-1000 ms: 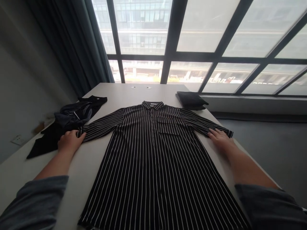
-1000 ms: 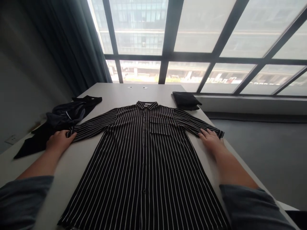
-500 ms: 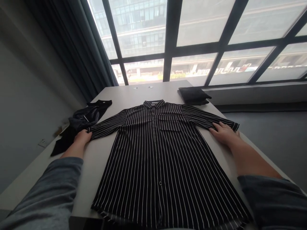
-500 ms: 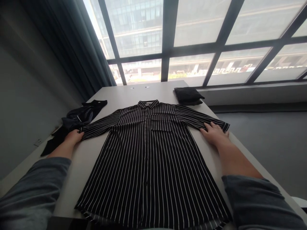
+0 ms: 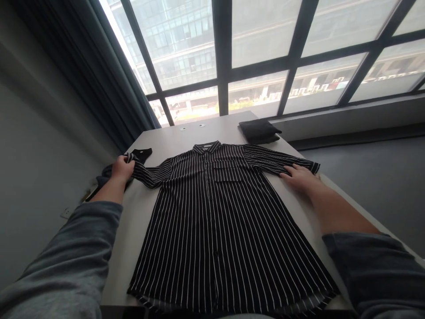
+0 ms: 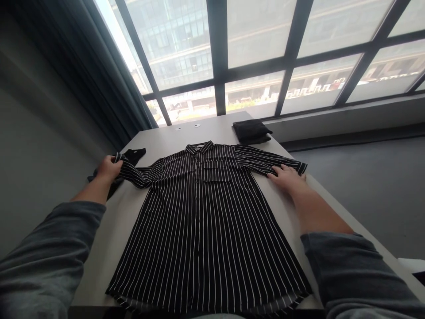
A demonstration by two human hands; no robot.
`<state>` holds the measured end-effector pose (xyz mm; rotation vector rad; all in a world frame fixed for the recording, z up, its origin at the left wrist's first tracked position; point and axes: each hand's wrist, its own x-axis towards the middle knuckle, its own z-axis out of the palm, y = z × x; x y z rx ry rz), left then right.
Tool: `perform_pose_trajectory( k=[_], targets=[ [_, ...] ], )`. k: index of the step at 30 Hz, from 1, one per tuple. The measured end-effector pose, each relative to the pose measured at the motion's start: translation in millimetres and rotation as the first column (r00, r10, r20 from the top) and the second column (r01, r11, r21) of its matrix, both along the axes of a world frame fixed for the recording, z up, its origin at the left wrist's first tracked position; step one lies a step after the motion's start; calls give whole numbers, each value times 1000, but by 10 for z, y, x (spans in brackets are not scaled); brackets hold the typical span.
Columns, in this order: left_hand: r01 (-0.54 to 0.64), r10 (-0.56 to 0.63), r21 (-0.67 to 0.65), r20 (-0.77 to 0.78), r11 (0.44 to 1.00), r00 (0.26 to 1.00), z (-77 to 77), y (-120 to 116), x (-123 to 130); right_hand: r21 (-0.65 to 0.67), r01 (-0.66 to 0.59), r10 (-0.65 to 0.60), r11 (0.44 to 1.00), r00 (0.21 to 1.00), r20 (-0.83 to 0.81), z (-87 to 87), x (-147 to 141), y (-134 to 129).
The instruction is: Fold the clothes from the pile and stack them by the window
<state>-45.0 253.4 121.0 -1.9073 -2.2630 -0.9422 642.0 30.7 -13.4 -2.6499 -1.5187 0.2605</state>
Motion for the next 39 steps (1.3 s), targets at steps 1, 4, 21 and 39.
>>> perform_pose_trajectory(
  k=[1, 4, 21, 39],
  targets=[
    [26, -26, 23, -1, 999, 1000, 126, 11, 203, 3, -5, 5, 1000, 1000, 1, -8, 10, 8],
    [150, -148, 96, -33, 984, 988, 441, -24, 893, 5, -9, 9, 1000, 1000, 0, -22, 25, 27],
    [475, -654, -519, -239, 710, 718, -657, -947, 2892, -23, -38, 37, 999, 999, -34, 91, -84, -9],
    [334, -485, -467, -248, 818, 839, -1314, -835, 1122, 261, -539, 544, 801, 837, 57, 231, -412, -105]
  ],
)
